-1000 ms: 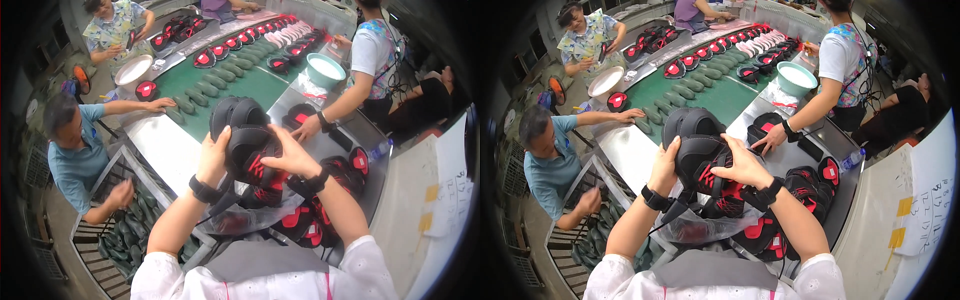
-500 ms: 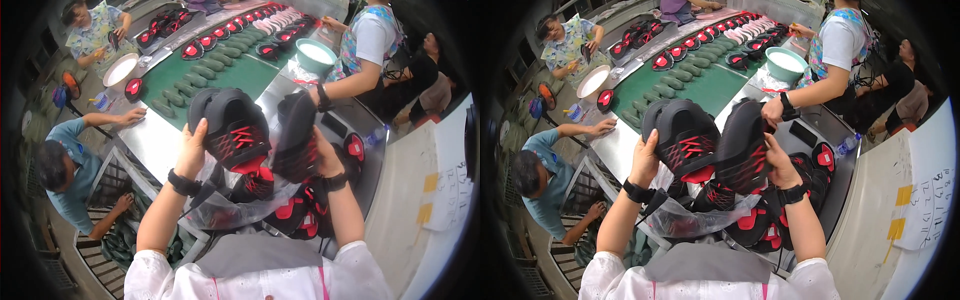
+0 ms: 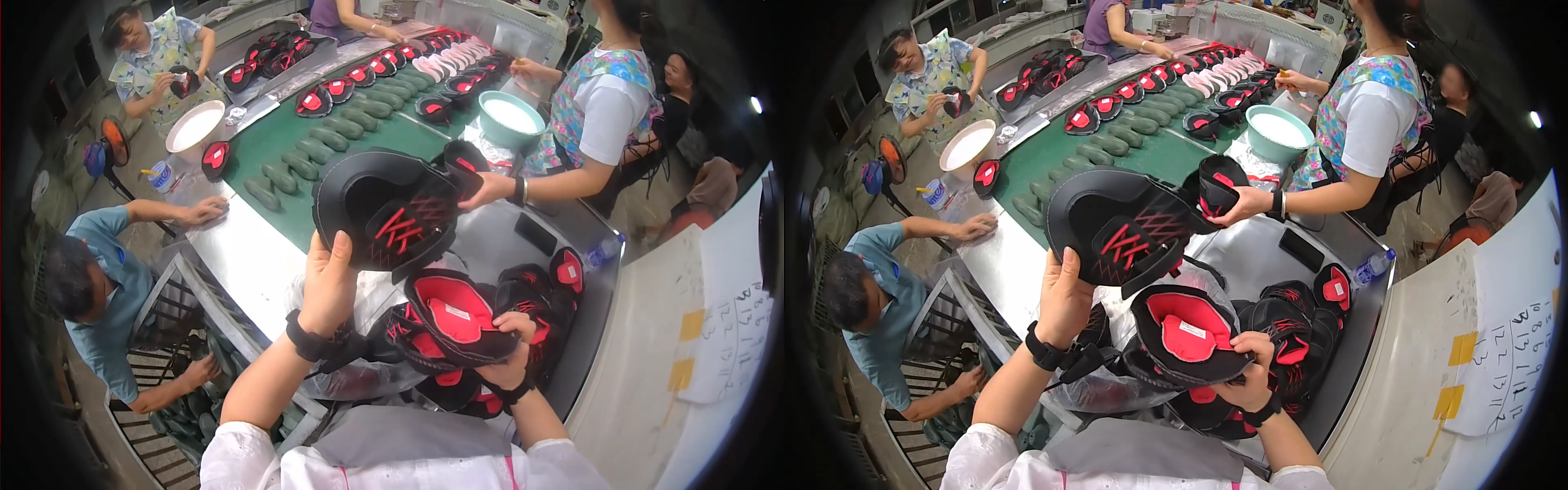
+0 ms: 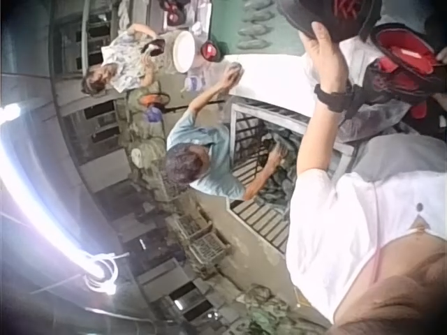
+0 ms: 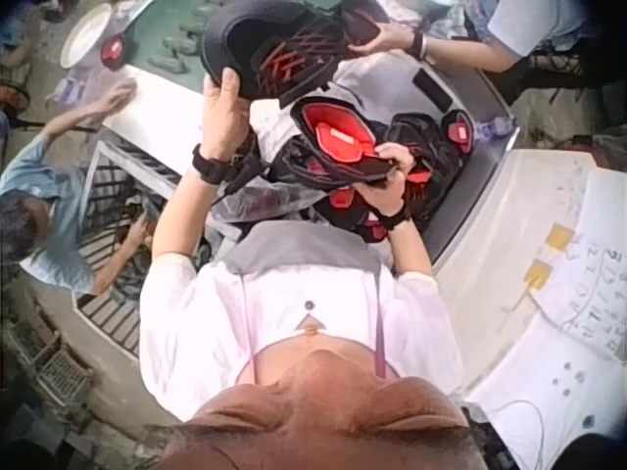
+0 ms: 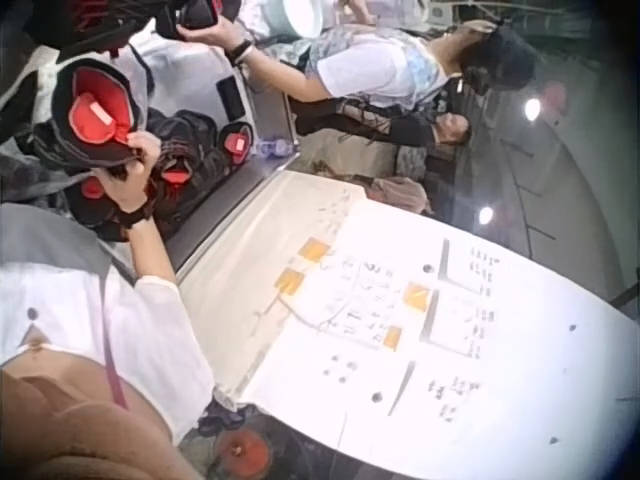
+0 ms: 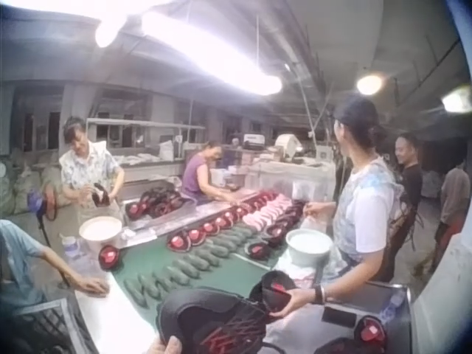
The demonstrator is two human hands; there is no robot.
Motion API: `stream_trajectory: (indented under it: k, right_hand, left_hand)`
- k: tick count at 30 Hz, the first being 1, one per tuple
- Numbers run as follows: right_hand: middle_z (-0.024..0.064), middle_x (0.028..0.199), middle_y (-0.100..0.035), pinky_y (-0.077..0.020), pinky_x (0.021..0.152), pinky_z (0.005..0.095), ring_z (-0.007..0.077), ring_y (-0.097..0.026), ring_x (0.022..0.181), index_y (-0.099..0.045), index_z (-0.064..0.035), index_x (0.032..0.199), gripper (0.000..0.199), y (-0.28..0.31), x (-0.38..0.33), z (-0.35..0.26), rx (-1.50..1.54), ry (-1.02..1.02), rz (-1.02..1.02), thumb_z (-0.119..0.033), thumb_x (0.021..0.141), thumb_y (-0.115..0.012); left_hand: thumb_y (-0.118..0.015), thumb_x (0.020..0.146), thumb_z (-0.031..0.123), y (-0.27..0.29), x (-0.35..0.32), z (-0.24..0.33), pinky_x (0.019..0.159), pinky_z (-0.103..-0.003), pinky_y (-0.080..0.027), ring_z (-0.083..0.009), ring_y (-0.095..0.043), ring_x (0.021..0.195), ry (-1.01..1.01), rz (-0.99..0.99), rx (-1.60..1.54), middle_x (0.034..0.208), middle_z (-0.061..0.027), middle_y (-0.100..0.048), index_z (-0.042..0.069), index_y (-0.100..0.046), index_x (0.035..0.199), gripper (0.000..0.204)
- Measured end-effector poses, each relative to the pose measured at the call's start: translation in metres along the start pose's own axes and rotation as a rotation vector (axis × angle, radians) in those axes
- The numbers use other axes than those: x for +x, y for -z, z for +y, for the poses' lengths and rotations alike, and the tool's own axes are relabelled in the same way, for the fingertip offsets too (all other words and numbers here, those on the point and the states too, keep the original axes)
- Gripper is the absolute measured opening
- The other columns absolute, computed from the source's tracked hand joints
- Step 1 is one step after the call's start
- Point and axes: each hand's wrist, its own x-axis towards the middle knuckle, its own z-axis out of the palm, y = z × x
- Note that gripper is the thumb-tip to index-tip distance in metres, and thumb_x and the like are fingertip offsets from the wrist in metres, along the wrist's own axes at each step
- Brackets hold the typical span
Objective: The recorder takes shoe components out of a bag, pairs them together, and places them onto a conveyor belt.
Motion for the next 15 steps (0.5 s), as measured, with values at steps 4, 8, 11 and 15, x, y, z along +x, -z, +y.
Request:
stream_trajectory:
  k: [4,8,11,15]
  right_hand:
    - [0.0120,0.098,-0.045,-0.0408,0.072,0.0382,0.0271,-0.049,0.086,-0.041,-0.0076,0.093,0.058,0.008,0.017,-0.003,0.056,0.040,-0.102,-0.018,0.056,-0.084]
    - [0.0113,0.096,-0.050,-0.0411,0.075,0.0365,0.0261,-0.050,0.087,-0.046,-0.0068,0.093,0.054,0.015,0.019,0.011,0.258,-0.019,-0.275,-0.015,0.056,-0.084]
    - [0.0115,0.099,-0.050,-0.0405,0.080,0.0350,0.0253,-0.050,0.090,-0.047,-0.0063,0.098,0.055,0.030,0.019,0.019,0.433,-0.259,-0.440,-0.012,0.056,-0.083]
    - [0.0065,0.110,-0.050,-0.0358,0.093,0.0293,0.0169,-0.047,0.105,-0.045,-0.0010,0.114,0.063,0.015,0.041,0.016,0.712,-0.804,-0.203,-0.014,0.063,-0.080]
  left_hand:
    - [-0.044,0.095,0.023,0.001,-0.004,-0.007,0.098,-0.041,-0.038,-0.0227,-0.049,0.114,0.021,-0.017,0.001,0.126,-0.0091,-0.048,0.007,-0.039,0.125,0.035]
    - [-0.043,0.095,0.019,-0.001,-0.012,-0.007,0.100,-0.031,-0.032,-0.0167,-0.044,0.116,-0.061,-0.223,0.614,0.127,-0.0099,-0.046,-0.001,-0.038,0.128,0.039]
    - [-0.047,0.092,0.016,-0.003,-0.010,-0.004,0.099,-0.030,-0.031,-0.0163,-0.043,0.116,0.034,-0.427,0.629,0.128,-0.0098,-0.046,-0.003,-0.036,0.130,0.043]
    - [-0.056,0.088,0.021,-0.017,-0.017,-0.021,0.097,-0.030,-0.034,-0.0176,-0.043,0.116,0.283,-0.631,0.454,0.126,-0.0102,-0.046,-0.001,-0.034,0.132,0.054]
